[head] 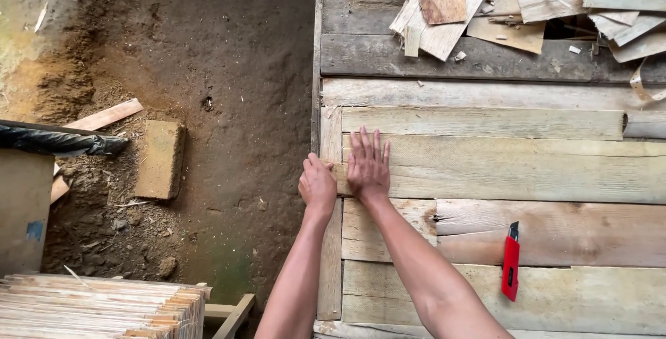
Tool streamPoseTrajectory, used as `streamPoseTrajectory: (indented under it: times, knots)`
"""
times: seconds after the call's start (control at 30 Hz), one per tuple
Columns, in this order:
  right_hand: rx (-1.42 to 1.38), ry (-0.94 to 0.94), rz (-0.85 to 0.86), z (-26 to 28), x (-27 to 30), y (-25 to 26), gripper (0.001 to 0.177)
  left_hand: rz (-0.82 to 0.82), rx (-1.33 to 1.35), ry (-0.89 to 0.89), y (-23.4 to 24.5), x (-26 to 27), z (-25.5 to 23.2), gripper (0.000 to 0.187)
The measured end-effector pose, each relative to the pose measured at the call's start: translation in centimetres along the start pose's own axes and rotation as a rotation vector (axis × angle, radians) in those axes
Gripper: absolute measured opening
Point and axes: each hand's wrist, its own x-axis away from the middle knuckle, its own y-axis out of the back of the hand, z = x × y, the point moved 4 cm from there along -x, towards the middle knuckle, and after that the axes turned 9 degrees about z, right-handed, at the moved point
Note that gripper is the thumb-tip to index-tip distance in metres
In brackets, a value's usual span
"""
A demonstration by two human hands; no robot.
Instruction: The person uses a red utility knife to score and cut small rectangular pieces from a long wooden plank on a workbench. They repeatedly position the knife, score the wood, and snap off the cut pieces, placing them into a pile of scrap wood.
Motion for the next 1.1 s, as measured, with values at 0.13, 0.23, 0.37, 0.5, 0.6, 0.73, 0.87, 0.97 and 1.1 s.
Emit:
streamPoseTrajectory:
  times: [0.13,0.23,0.37,0.5,0.6,0.73,0.87,0.97,1.1]
  knots:
    - [0.143,0.087,-0.161,-1.0,-0.8,-1.6,0.058,0.038,0.046,-0.071,-1.1,1.7,-2.4,0.031]
    - [0.063,0.084,-0.143,-1.1,-1.2,-3.0,0.057,0.067,0.036,-0.156,-2.3,0.8,-4.8,0.024]
    - [-0.045,0.087,-0.16,-1.2,-2.1,-3.6,0.053,-0.028,0.018,-0.165,0.6,-0.5,-1.3,0.028]
    - [-0.062,0.052,-0.114,-1.1,-1.1,-3.1,0.053,0.054,0.498,0.19,2.4,-1.6,4.7,0.03]
    - [-0.064,0.036,-0.104,-1.0,-1.2,-2.5,0.052,0.11,0.573,0.256,6.3,-1.4,1.9,0.031]
    - [0.011,0.016,-0.105,-1.2,-1.4,-2.9,0.048,0.12,0.931,0.061,9.4,-4.2,-6.2,0.04]
    - [-0.043,0.033,-0.06,-0.9,-0.9,-2.0,0.052,0.142,0.867,-0.129,12.1,-4.0,-8.9,0.079]
    - [-0.035,0.032,-0.091,-1.0,-1.5,-2.3,0.051,0.303,0.17,-0.223,6.6,-3.8,-3.9,0.019]
    - [-0.086,0.087,-0.191,-1.0,-1.3,-3.0,0.052,0.36,-0.227,-0.369,-2.1,-0.9,3.3,0.011]
